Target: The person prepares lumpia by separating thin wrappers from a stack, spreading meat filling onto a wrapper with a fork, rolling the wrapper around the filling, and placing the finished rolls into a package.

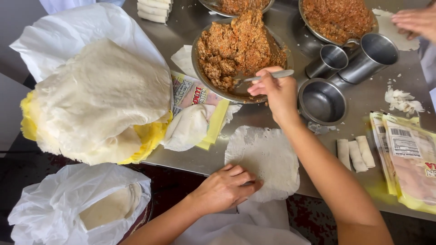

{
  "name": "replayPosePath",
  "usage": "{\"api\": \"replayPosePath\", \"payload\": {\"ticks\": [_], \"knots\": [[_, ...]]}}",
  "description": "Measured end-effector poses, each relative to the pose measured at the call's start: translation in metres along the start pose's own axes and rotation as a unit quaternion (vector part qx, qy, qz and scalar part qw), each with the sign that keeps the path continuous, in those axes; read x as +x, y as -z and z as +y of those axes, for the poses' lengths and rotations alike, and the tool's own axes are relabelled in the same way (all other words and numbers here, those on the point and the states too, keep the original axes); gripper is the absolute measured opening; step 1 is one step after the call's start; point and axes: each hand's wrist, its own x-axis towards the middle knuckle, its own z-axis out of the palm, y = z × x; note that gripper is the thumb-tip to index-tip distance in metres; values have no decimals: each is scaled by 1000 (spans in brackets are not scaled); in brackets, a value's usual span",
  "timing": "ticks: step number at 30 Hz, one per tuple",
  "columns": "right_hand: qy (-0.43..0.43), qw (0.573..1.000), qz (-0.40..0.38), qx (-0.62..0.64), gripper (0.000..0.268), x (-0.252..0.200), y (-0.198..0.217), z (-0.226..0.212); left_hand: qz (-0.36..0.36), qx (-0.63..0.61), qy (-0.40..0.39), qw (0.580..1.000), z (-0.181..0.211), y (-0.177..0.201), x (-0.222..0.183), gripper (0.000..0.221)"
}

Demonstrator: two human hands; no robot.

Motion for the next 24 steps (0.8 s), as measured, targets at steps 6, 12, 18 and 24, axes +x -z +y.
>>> {"api": "replayPosePath", "payload": {"ticks": [6,12,18,24], "knots": [[-173,947,51,266,15,9,6,-6,-19,2,10,1000,1,0,-3,21],[-153,925,119,326,9,-30,67,-6,-5,14,-3,1000,0,0,-4,14],[-203,924,58,319,10,-126,111,-17,-24,4,-23,999,-4,-6,-10,14],[-144,977,-36,154,18,-185,146,12,-20,35,-26,999,-2,-6,-10,20]]}}
